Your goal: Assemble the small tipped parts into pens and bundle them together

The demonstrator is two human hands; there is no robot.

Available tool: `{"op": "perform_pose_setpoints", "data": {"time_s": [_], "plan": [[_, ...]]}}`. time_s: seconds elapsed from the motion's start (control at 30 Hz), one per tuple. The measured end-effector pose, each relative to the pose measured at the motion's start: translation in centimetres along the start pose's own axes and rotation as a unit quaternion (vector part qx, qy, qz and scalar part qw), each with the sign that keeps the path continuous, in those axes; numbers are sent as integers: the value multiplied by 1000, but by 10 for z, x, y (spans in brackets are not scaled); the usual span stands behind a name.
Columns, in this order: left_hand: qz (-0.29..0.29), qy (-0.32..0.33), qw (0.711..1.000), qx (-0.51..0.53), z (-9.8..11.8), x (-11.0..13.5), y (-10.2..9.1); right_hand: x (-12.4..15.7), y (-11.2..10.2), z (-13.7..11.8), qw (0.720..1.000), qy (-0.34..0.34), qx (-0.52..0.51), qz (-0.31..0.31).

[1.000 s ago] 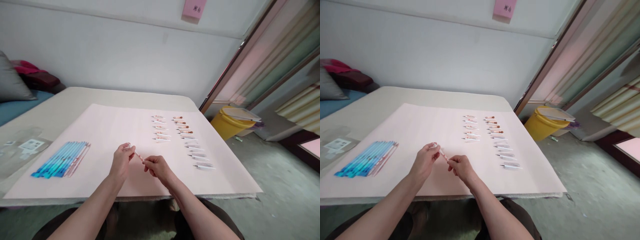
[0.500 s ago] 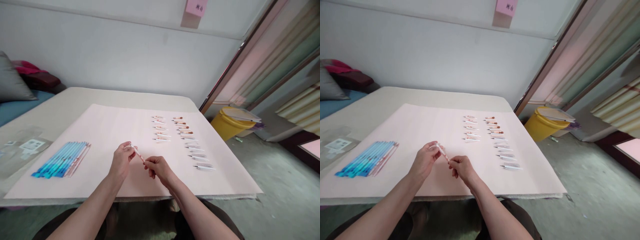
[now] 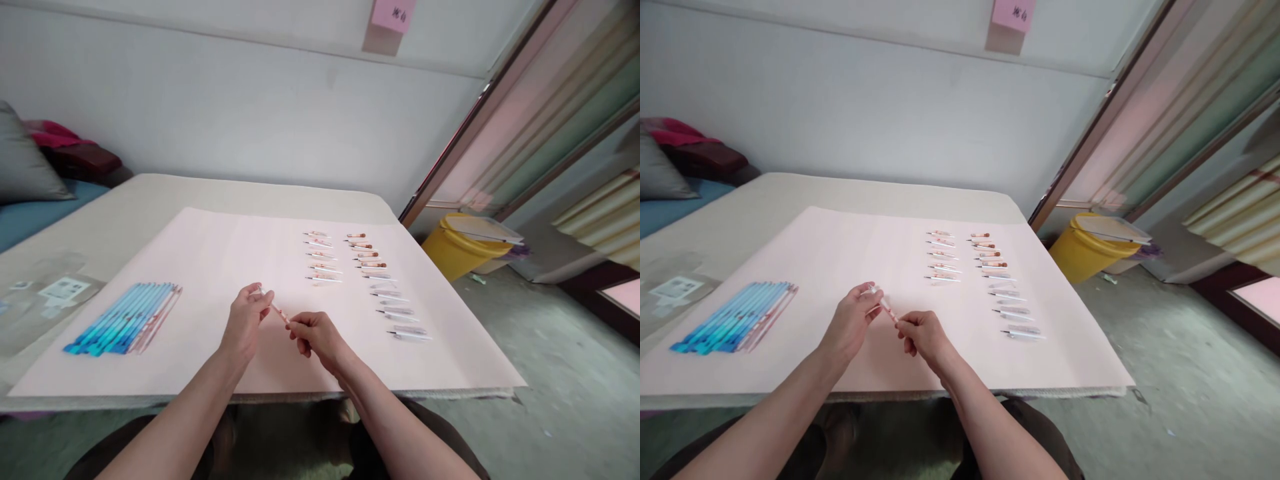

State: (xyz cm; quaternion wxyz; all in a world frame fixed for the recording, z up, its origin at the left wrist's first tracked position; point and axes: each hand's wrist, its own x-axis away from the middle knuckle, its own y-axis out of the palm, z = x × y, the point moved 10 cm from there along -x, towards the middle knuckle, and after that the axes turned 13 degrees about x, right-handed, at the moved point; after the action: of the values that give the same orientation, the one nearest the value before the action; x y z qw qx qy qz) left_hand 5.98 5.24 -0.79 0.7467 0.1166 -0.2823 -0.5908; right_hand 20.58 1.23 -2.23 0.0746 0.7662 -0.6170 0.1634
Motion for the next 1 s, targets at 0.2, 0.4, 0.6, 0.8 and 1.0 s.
{"op": "perform_pose_setpoints", "data": {"time_s": [0.2, 0.4, 0.6, 0.8, 1.0], "plan": [[-25, -3, 999, 19, 4, 3, 8, 5, 12, 4, 990, 32, -114, -74], [-58, -22, 996, 65, 5, 4, 17, 14, 32, 11, 939, 98, -270, -189], [-78, -12, 995, 68, 7, 4, 20, 14, 36, 12, 932, 103, -284, -199], [-74, -24, 997, 3, -4, 12, 21, 5, 23, 9, 972, 42, -205, -108], [-80, 22, 988, -130, 26, -2, 15, 6, 11, 15, 993, 51, -96, -50]]}}
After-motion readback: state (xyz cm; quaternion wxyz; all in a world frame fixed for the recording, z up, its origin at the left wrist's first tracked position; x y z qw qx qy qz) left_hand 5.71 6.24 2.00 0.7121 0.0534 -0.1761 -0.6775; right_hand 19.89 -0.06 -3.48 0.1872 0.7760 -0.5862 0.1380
